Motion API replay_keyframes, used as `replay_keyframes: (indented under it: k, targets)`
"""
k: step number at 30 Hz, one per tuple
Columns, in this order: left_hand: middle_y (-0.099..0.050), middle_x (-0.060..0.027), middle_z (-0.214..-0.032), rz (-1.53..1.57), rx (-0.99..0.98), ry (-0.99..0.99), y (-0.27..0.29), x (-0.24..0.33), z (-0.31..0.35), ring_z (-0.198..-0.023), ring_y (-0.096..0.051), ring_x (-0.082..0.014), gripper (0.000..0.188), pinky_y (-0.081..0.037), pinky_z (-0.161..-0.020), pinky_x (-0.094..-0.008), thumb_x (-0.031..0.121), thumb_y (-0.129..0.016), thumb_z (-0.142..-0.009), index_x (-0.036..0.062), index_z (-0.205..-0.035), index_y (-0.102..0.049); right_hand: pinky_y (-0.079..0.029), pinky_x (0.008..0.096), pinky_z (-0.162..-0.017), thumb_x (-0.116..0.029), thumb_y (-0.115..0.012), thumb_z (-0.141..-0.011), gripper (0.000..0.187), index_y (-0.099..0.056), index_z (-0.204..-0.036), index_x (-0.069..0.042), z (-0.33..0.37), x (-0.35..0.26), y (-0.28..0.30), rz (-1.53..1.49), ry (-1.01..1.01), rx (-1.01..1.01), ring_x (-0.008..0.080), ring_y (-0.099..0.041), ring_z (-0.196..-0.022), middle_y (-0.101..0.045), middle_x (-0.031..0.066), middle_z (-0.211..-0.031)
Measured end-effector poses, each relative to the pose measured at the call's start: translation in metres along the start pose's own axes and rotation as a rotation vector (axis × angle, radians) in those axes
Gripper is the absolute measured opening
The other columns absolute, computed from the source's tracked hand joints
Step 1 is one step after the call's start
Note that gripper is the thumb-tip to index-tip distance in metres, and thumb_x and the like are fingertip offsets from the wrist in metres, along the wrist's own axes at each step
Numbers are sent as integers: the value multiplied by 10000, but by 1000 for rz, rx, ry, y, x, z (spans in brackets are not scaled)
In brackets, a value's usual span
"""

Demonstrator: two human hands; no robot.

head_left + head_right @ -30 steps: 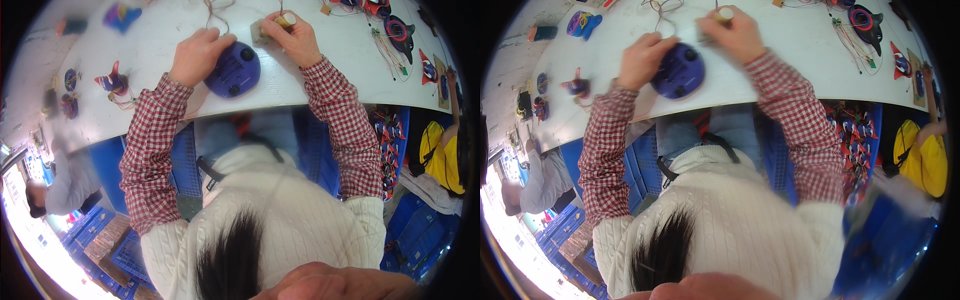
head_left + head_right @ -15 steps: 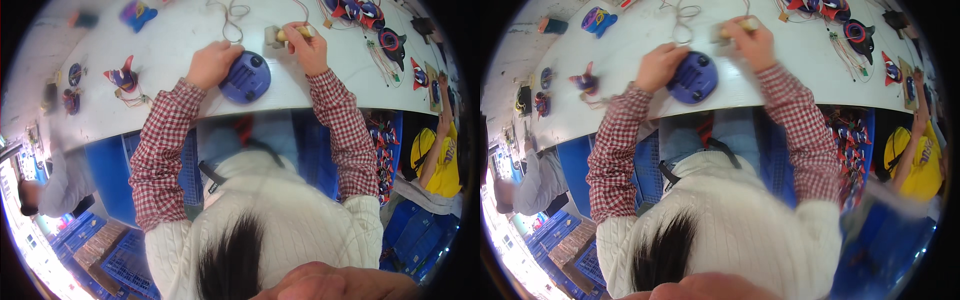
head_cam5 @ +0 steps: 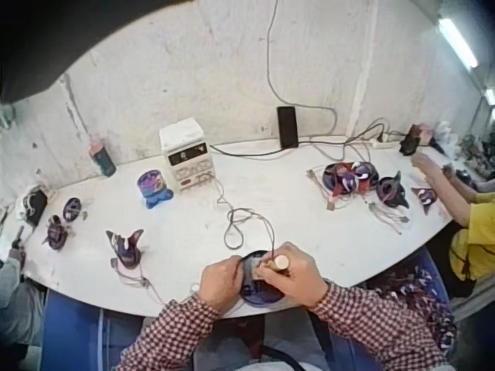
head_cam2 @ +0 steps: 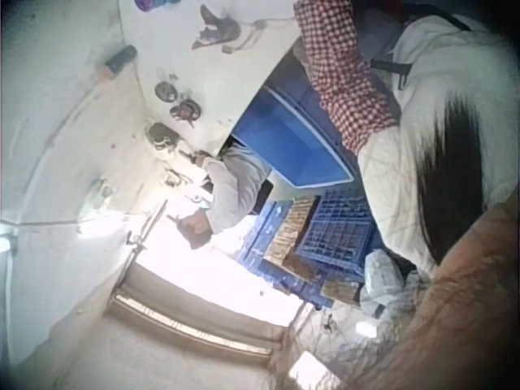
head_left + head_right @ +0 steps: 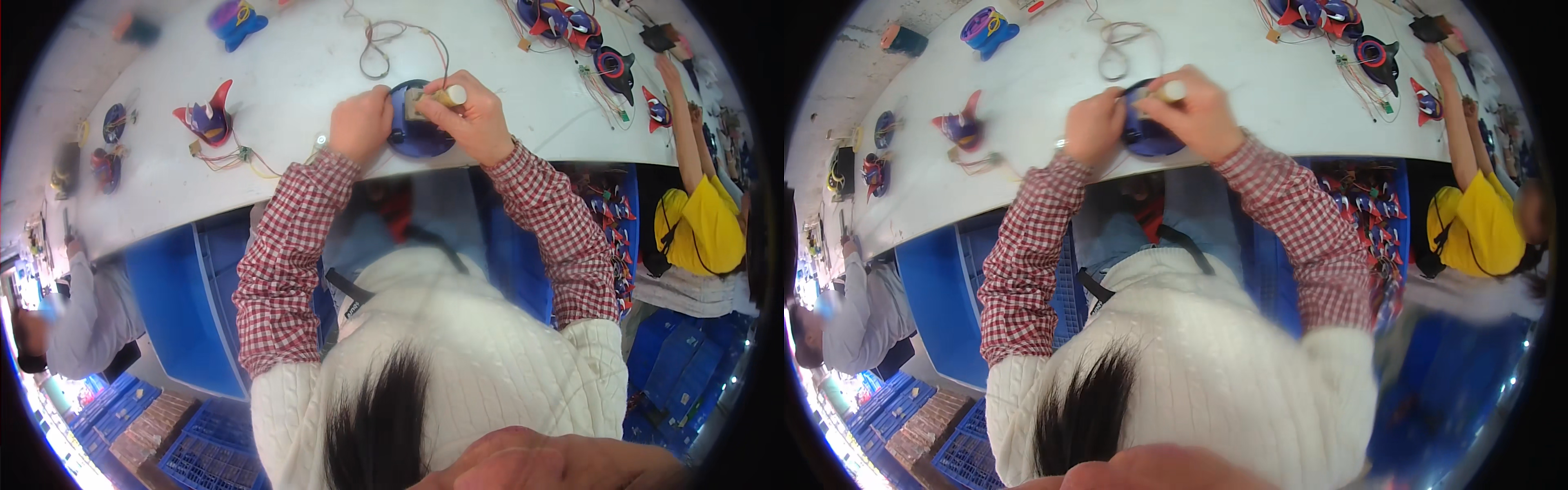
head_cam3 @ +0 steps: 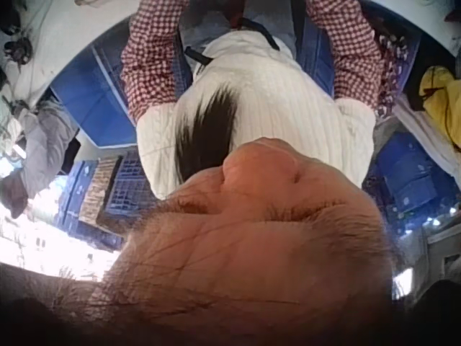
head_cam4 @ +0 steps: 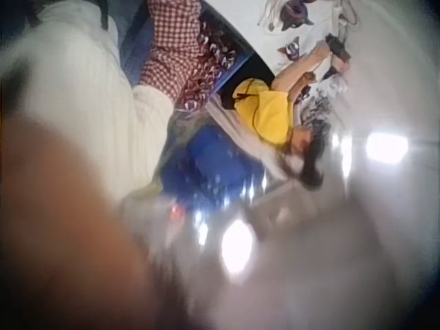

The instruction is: Assembling small toy ornaments at a workstation.

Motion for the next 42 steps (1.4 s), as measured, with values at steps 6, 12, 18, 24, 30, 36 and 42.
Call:
replay_keyframes:
  k: [6, 12, 18, 24, 30, 36, 42]
  targets:
    - [-633, -140, -653, 58, 102, 38, -1, 1, 5, -585, -605, -342, 190, -481, -568, -399, 194, -500, -859, 32, -832, -595, -470, 248, -621, -37, -727, -756, 224, -616, -950, -16, 9, -5, -13, 262, 86, 8, 150, -543, -694, -566, 43, -870]
    - [-627, -145, -638, 52, 167, 25, -7, -4, 9, -565, -599, -346, 175, -476, -546, -409, 186, -503, -848, 35, -805, -580, -470, 249, -617, -34, -737, -743, 230, -616, -939, -23, 15, -11, -18, 304, 173, 12, 165, -542, -692, -561, 47, -877]
    - [-623, -145, -627, 77, 166, 28, -9, -5, 9, -554, -594, -353, 157, -472, -534, -418, 178, -505, -839, 42, -791, -567, -468, 250, -614, -43, -732, -740, 218, -611, -921, -28, 15, -15, -25, 380, 184, -41, 170, -538, -680, -558, 50, -864]
    - [-632, -146, -663, 64, 106, 60, -9, -5, 10, -573, -600, -355, 154, -478, -547, -415, 182, -518, -838, 40, -827, -575, -461, 249, -613, -71, -725, -746, 201, -606, -904, -32, 3, -8, -31, 395, 81, -186, 171, -529, -664, -554, 56, -854]
    - [-639, -158, -805, 141, 165, 85, 14, -7, 13, -681, -617, -319, 222, -490, -609, -396, 221, -562, -838, 40, -960, -604, -451, 248, -616, -98, -725, -756, 197, -610, -903, -34, 1, 4, -33, 376, 54, -184, 168, -517, -649, -551, 56, -838]
    - [-527, -121, -916, -46, 168, -17, 60, -37, 49, -835, -525, -268, 360, -471, -706, -338, 191, -641, -794, 46, -1120, -590, -449, 251, -621, -140, -742, -756, 255, -619, -951, -30, 10, 6, -18, 256, 45, -98, 163, -516, -655, -548, 51, -854]
    - [-509, -136, -921, -87, 82, -96, 59, -64, 69, -826, -479, -297, 239, -419, -780, -380, 106, -634, -780, 31, -1003, -589, -456, 267, -697, -121, -730, -730, 387, -576, -1070, -22, 24, -27, 2, 230, 149, 178, 209, -510, -778, -528, 105, -994]
Point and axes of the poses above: each hand's wrist, its own z-axis away from the middle knuckle, its own y-axis out of the back of the hand, x = y × z, the point moved 6 cm from there along -z, towards the middle knuckle
